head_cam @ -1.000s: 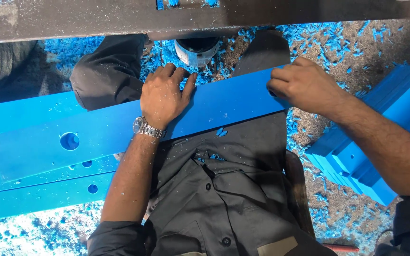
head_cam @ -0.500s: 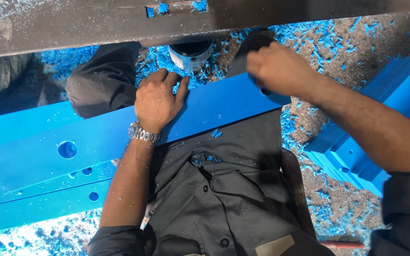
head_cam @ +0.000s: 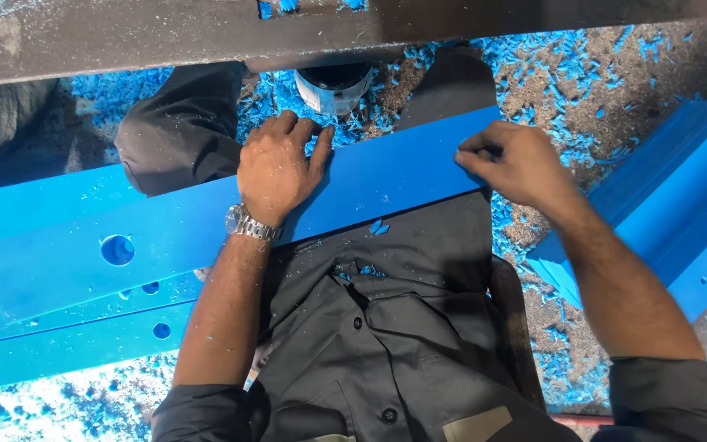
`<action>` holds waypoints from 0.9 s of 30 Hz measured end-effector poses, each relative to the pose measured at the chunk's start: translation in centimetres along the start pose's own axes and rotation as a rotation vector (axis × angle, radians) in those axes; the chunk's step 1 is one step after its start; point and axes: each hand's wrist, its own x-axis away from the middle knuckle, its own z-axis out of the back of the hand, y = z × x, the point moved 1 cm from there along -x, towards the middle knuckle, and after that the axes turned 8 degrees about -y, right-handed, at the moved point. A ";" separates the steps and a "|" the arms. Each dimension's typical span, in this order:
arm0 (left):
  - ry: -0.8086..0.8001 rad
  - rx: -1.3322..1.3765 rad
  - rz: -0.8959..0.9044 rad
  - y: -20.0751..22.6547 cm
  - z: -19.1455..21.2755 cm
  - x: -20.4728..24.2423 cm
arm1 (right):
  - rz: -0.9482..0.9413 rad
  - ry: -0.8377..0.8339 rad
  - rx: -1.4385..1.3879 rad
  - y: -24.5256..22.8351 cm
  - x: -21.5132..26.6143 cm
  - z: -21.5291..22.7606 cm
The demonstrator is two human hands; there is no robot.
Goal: The person sits on a chair and drills holes into blue plastic bars using a drill press. They position each bar on the drill table, drill one or more holes, then move the finished bar onto a stack of completed pieces beside them and take the next bar.
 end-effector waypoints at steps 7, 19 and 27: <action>0.003 -0.006 0.007 0.0 0.0 0.0 | 0.063 0.257 -0.029 -1.2 0.1 -1.8; 0.009 -0.007 0.008 0.0 -0.1 -0.1 | 0.699 0.067 0.623 -2.6 0.6 1.1; 0.019 -0.007 0.005 0.1 0.3 0.0 | 0.551 -0.028 0.370 -0.4 1.3 5.4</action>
